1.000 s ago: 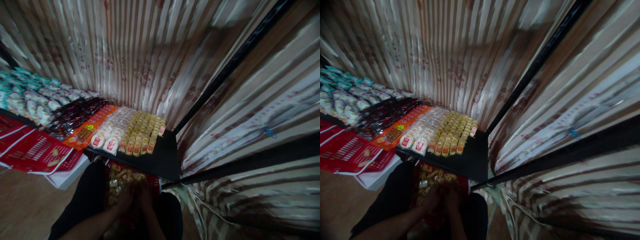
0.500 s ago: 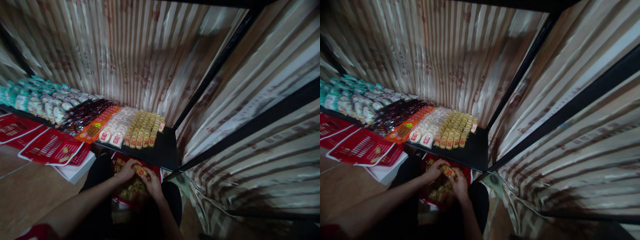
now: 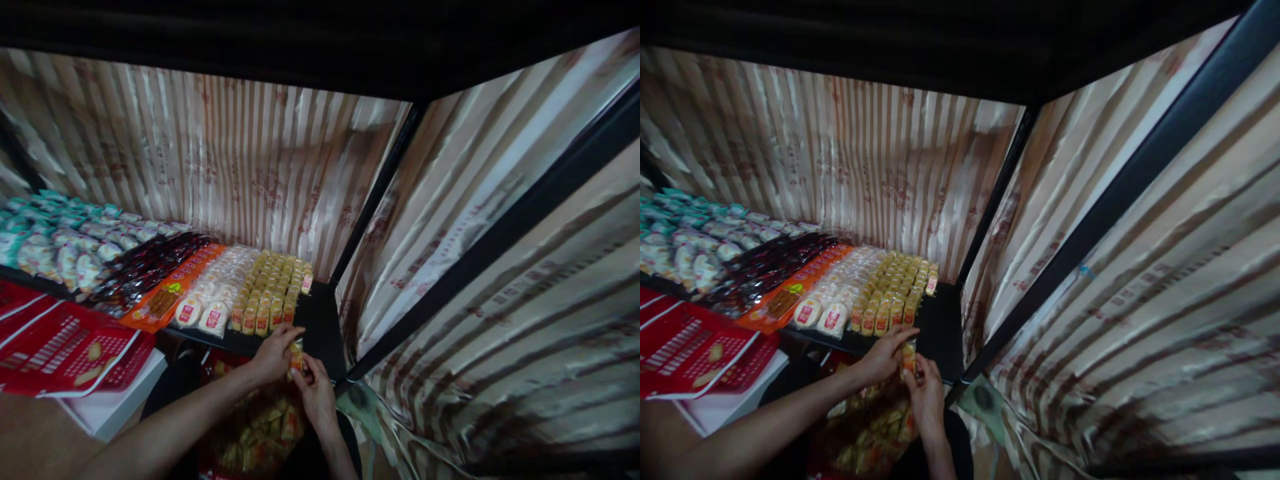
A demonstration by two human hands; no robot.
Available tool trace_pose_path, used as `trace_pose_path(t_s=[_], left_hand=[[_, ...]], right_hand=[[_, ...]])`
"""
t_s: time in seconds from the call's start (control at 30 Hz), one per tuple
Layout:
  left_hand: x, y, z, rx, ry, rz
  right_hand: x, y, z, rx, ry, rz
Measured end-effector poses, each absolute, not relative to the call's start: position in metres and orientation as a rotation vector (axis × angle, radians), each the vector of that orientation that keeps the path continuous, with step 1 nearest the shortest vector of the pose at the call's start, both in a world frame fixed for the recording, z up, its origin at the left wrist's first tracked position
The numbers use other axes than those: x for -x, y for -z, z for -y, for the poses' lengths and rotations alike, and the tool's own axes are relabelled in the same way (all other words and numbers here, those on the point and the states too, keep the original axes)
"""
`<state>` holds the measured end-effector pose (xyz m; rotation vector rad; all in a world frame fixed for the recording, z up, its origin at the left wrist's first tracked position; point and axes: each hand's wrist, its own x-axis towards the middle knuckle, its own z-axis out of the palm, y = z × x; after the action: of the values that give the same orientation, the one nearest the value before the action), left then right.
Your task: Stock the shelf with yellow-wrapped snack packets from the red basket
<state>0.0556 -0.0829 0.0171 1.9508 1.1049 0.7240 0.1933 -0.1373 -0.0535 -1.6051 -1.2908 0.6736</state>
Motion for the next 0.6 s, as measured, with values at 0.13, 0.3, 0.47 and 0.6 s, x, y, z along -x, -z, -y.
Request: trace_pose_path(t_s=[0.13, 0.3, 0.47, 0.6], left_hand=[[-0.084, -0.018, 0.089, -1.852, -0.911, -1.31], [-0.123, 0.002, 0.081, -1.603, -0.739, -1.285], [-0.159, 0.024, 0.039, -1.309, -0.81, -1.265], [-0.177, 0.036, 0.006, -1.233, -0.856, -1.234]], right_hand=[[-0.205, 0.06, 0.108, 1.596, -0.579, 1.031], [-0.223, 0.066, 0.053, 1.617, -0.533, 0.925], [-0.244, 0.081, -0.004, 1.695, -0.53, 0.964], [-0.25, 0.084, -0.039, 1.771, -0.482, 1.008]])
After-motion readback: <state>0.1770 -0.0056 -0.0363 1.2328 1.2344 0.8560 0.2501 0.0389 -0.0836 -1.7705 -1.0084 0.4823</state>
